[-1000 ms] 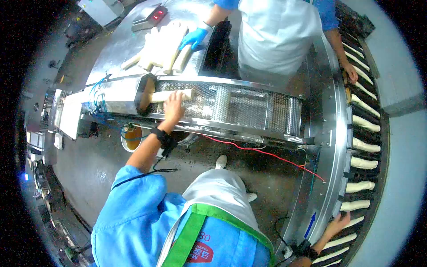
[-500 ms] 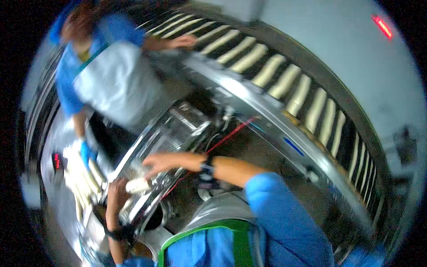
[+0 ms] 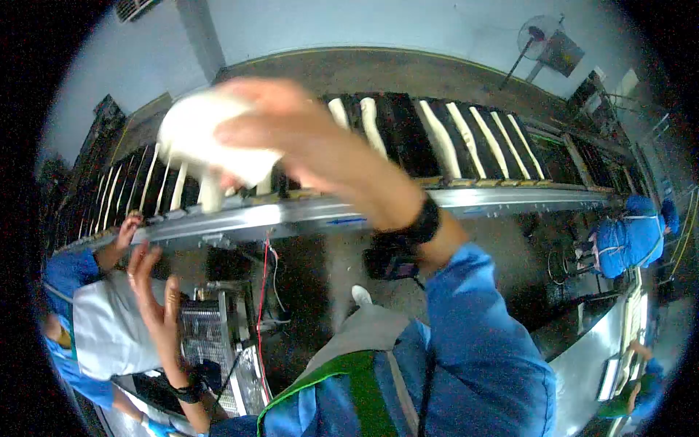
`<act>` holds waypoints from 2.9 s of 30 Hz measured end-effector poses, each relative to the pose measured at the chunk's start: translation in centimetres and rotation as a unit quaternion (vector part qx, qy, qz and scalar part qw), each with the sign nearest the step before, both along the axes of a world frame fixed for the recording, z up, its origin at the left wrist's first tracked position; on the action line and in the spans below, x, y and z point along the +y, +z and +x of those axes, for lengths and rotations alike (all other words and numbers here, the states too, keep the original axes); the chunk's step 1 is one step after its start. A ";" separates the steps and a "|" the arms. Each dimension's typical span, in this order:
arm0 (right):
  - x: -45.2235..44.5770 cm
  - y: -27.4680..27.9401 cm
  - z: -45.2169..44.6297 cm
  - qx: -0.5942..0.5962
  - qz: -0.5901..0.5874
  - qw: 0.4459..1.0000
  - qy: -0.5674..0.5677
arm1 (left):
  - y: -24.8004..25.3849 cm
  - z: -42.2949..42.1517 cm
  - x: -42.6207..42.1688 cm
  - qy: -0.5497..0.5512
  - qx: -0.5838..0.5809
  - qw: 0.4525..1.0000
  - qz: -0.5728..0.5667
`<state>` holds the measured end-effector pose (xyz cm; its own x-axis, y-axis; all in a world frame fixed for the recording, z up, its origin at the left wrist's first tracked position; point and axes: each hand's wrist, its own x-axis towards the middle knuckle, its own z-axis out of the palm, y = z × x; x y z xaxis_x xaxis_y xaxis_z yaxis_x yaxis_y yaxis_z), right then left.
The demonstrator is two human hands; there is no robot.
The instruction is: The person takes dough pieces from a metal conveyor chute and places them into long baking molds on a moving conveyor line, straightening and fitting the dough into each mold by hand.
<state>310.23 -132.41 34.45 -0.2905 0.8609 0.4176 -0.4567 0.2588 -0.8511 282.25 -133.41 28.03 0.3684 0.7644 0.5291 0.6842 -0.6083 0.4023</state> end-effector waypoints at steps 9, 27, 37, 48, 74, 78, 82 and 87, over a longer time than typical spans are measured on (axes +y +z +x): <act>0.0 -15.8 20.4 -0.039 -0.170 0.886 -0.430 | -11.2 8.4 0.4 -0.046 -0.114 0.951 -0.285; 4.0 -32.0 29.3 -0.689 -0.133 0.642 -0.309 | -17.5 17.2 -6.2 0.030 -0.127 0.916 -0.378; 13.4 -30.7 45.0 -0.208 -0.324 0.797 -0.465 | -18.7 20.2 -13.5 0.079 -0.125 0.922 -0.358; 15.1 -29.3 36.1 -0.546 0.057 0.641 -0.536 | -19.2 28.4 -20.8 0.225 -0.160 0.903 -0.330; -5.4 -26.0 37.6 -0.556 0.149 0.818 -0.011 | -19.3 40.5 -30.4 0.183 -0.142 0.906 -0.355; -11.5 -26.5 52.6 -0.615 0.105 0.747 -0.229 | -17.5 43.5 -29.3 0.137 -0.103 0.921 -0.350; -20.0 -26.6 70.1 -0.678 -0.042 0.558 -0.476 | -18.5 45.3 -28.0 0.063 -0.163 0.916 -0.361; -34.4 -25.1 87.0 -0.677 -0.315 0.326 -0.579 | -19.4 48.7 -26.0 -0.030 -0.045 0.935 -0.351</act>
<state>397.27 -166.76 9.31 0.8318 0.5113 0.2161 0.5423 -0.8316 -0.1197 330.98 -159.37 8.62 0.3993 0.9146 -0.0643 0.6019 -0.2086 0.7708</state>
